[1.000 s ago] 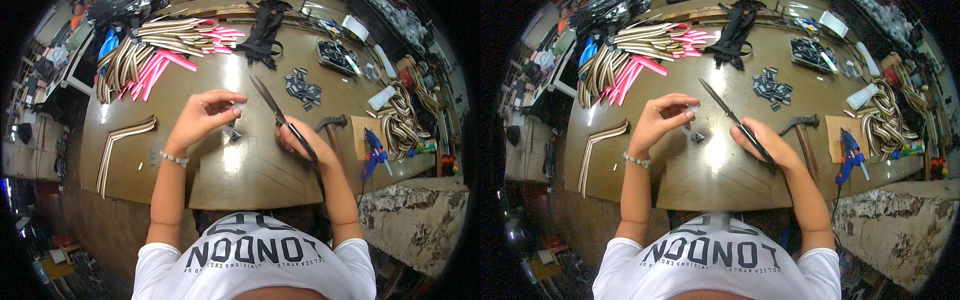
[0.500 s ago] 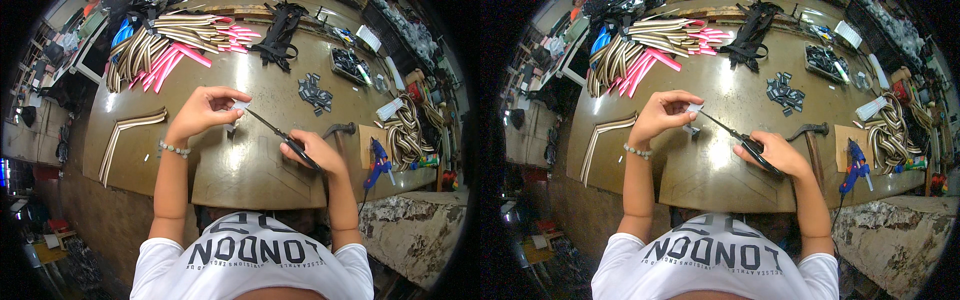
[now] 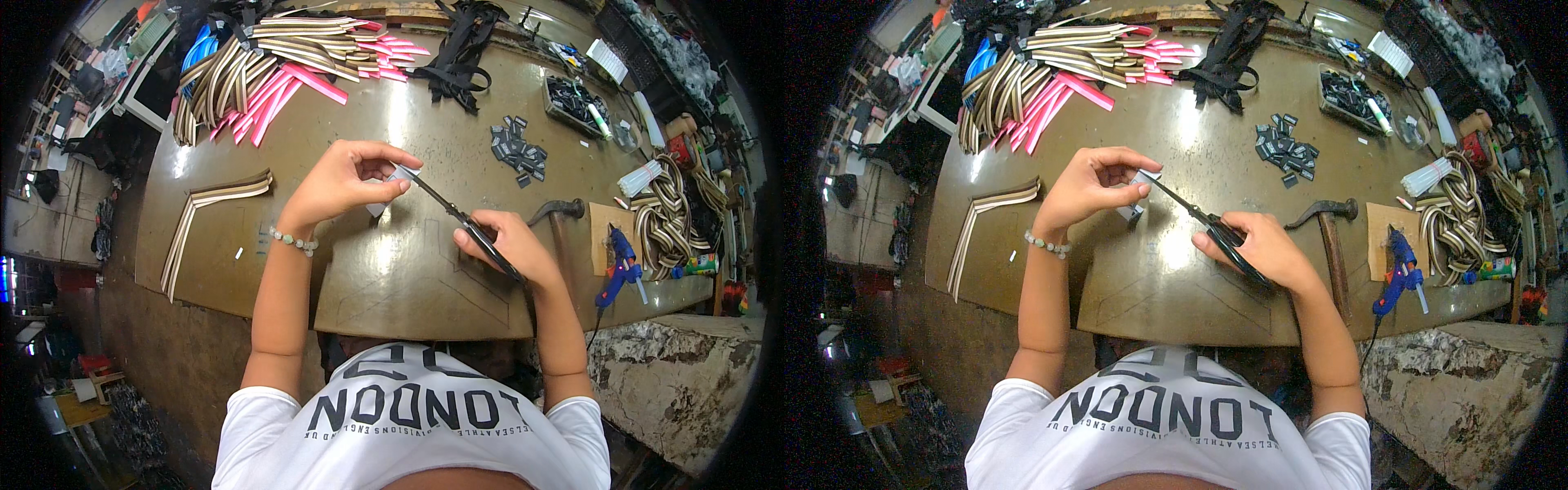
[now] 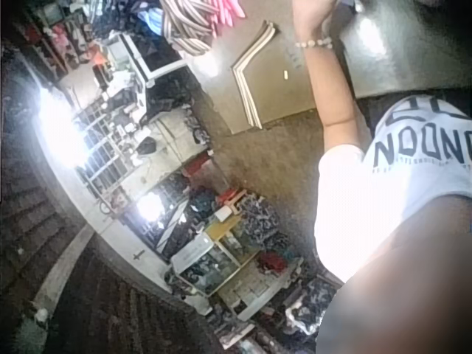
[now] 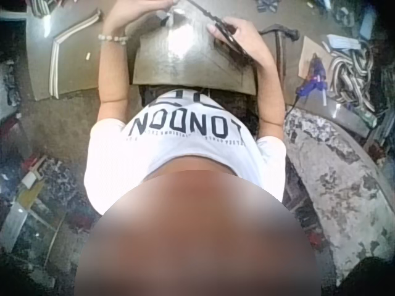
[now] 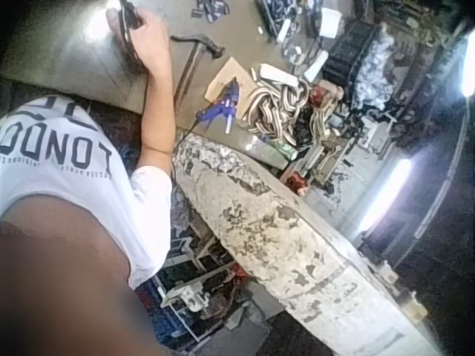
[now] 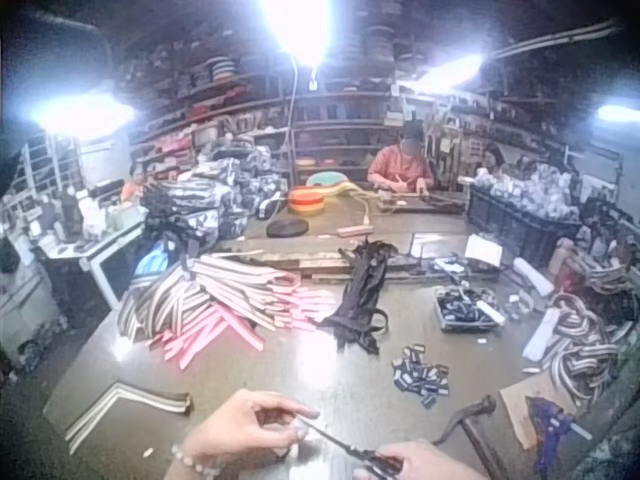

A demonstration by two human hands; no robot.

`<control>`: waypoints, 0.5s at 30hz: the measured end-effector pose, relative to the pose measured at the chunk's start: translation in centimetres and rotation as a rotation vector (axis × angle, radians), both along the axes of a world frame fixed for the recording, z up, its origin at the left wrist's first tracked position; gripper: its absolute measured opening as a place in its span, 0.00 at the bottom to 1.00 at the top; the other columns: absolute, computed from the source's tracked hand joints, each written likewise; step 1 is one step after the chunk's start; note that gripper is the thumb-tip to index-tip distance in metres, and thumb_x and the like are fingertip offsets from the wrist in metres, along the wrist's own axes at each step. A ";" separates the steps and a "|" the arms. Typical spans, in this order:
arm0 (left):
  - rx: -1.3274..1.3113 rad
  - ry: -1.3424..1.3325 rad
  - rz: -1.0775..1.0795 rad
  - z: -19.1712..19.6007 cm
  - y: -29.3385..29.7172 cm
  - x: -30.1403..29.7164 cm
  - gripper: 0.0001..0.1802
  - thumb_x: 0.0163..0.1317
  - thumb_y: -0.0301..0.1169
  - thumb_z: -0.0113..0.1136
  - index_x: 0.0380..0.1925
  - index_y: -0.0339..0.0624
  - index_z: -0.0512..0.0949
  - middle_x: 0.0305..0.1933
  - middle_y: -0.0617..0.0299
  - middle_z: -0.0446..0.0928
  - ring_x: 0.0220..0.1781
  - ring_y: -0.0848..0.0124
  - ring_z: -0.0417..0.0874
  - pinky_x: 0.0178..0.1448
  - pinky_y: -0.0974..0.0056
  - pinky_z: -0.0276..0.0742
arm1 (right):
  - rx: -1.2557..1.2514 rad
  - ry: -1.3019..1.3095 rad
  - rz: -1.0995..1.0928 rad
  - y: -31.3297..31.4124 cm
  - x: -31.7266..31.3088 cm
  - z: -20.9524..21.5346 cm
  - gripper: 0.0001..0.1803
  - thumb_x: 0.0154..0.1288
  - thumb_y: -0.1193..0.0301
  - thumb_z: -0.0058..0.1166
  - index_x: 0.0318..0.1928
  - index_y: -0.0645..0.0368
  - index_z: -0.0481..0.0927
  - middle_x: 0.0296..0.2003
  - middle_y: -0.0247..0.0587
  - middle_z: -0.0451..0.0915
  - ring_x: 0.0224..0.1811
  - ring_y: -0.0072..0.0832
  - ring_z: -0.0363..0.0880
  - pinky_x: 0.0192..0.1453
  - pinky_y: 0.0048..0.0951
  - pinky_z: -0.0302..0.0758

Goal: The person assembles decorative strips by cutting small pieces from a plastic bag, then using a hot glue gun to attach them to a black strip and a gold-colored strip on a workbench. The person repeatedly applies glue and presses the pieces into place.

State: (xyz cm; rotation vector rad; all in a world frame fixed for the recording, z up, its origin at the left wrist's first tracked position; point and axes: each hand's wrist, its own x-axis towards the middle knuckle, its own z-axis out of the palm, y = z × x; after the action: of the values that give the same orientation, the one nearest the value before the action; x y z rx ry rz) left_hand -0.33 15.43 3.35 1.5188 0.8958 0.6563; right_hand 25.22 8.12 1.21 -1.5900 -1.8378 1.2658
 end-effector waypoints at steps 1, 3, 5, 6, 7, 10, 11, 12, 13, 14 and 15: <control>0.001 -0.010 0.004 -0.1 0.0 0.0 0.16 0.55 0.23 0.67 0.45 0.33 0.81 0.32 0.69 0.78 0.32 0.84 0.75 0.38 0.77 0.73 | -0.006 0.009 -0.006 0.0 0.0 0.0 0.30 0.55 0.44 0.62 0.24 0.65 0.78 0.15 0.36 0.70 0.20 0.21 0.67 0.25 0.29 0.65; -0.009 -0.014 0.003 -0.2 0.1 0.0 0.17 0.55 0.24 0.67 0.45 0.33 0.81 0.31 0.69 0.78 0.31 0.84 0.75 0.37 0.78 0.72 | -0.005 0.008 -0.020 0.0 -0.2 0.0 0.31 0.55 0.44 0.62 0.25 0.65 0.79 0.15 0.35 0.70 0.20 0.21 0.66 0.24 0.29 0.65; -0.014 -0.023 -0.001 -0.1 0.1 0.0 0.17 0.55 0.24 0.68 0.46 0.33 0.80 0.31 0.69 0.78 0.31 0.85 0.75 0.36 0.78 0.72 | -0.007 0.002 -0.028 0.0 -0.2 -0.1 0.31 0.54 0.44 0.63 0.25 0.65 0.80 0.14 0.35 0.70 0.20 0.21 0.66 0.24 0.28 0.64; -0.018 -0.026 -0.006 0.0 0.2 0.0 0.17 0.55 0.24 0.68 0.46 0.32 0.80 0.31 0.69 0.78 0.31 0.85 0.76 0.36 0.78 0.71 | -0.009 -0.003 -0.029 0.0 -0.3 -0.2 0.31 0.54 0.44 0.63 0.25 0.65 0.80 0.14 0.35 0.69 0.20 0.21 0.66 0.24 0.28 0.64; -0.035 -0.011 -0.009 0.0 0.2 0.0 0.17 0.55 0.24 0.68 0.46 0.32 0.80 0.32 0.69 0.79 0.32 0.85 0.76 0.36 0.78 0.71 | -0.016 -0.016 -0.033 0.1 -0.3 -0.3 0.31 0.54 0.44 0.63 0.24 0.65 0.80 0.14 0.35 0.69 0.19 0.21 0.66 0.24 0.28 0.64; -0.043 -0.021 -0.013 -0.3 0.3 -0.1 0.17 0.56 0.24 0.67 0.46 0.33 0.80 0.31 0.69 0.78 0.31 0.85 0.75 0.36 0.77 0.71 | -0.021 -0.003 -0.031 0.2 0.0 -0.7 0.31 0.53 0.44 0.63 0.24 0.65 0.80 0.14 0.34 0.68 0.19 0.20 0.65 0.24 0.28 0.63; -0.024 -0.009 -0.024 -0.7 0.4 -0.2 0.17 0.56 0.24 0.67 0.46 0.34 0.80 0.31 0.70 0.78 0.31 0.85 0.75 0.36 0.78 0.71 | -0.019 -0.026 -0.021 0.2 0.1 -0.8 0.31 0.53 0.43 0.64 0.24 0.65 0.80 0.14 0.34 0.68 0.19 0.20 0.65 0.23 0.28 0.63; -0.004 0.002 -0.035 -1.1 0.5 -0.3 0.17 0.56 0.24 0.67 0.46 0.34 0.80 0.30 0.70 0.78 0.31 0.85 0.75 0.36 0.78 0.71 | -0.011 -0.040 -0.014 0.3 0.2 -0.9 0.32 0.52 0.43 0.64 0.24 0.65 0.80 0.14 0.34 0.68 0.20 0.20 0.65 0.23 0.28 0.63; 0.049 -0.033 -0.065 -1.5 0.7 -0.6 0.17 0.55 0.24 0.67 0.47 0.35 0.80 0.30 0.70 0.78 0.31 0.85 0.75 0.36 0.78 0.71 | 0.013 -0.030 0.004 0.3 0.3 -1.0 0.32 0.52 0.43 0.64 0.24 0.65 0.80 0.14 0.34 0.67 0.20 0.20 0.64 0.23 0.27 0.62; 0.026 0.015 -0.030 -2.0 0.9 -0.9 0.19 0.55 0.24 0.67 0.49 0.35 0.79 0.30 0.70 0.78 0.31 0.84 0.75 0.36 0.77 0.71 | 0.015 -0.026 -0.022 0.4 0.4 -1.0 0.31 0.52 0.44 0.64 0.23 0.65 0.79 0.14 0.33 0.68 0.20 0.20 0.64 0.23 0.27 0.62; 0.036 0.018 -0.011 -2.2 1.2 -1.3 0.22 0.55 0.23 0.67 0.51 0.36 0.78 0.31 0.69 0.78 0.31 0.84 0.75 0.36 0.77 0.72 | 0.033 0.005 -0.036 0.4 0.5 -1.1 0.30 0.53 0.45 0.65 0.22 0.64 0.77 0.15 0.33 0.68 0.20 0.19 0.63 0.23 0.26 0.61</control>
State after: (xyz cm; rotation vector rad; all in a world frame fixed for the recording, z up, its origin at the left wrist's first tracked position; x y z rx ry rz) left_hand -1.62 16.65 1.10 1.5630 0.8933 0.6546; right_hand 25.69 8.49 0.14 -1.5939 -1.8095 1.2168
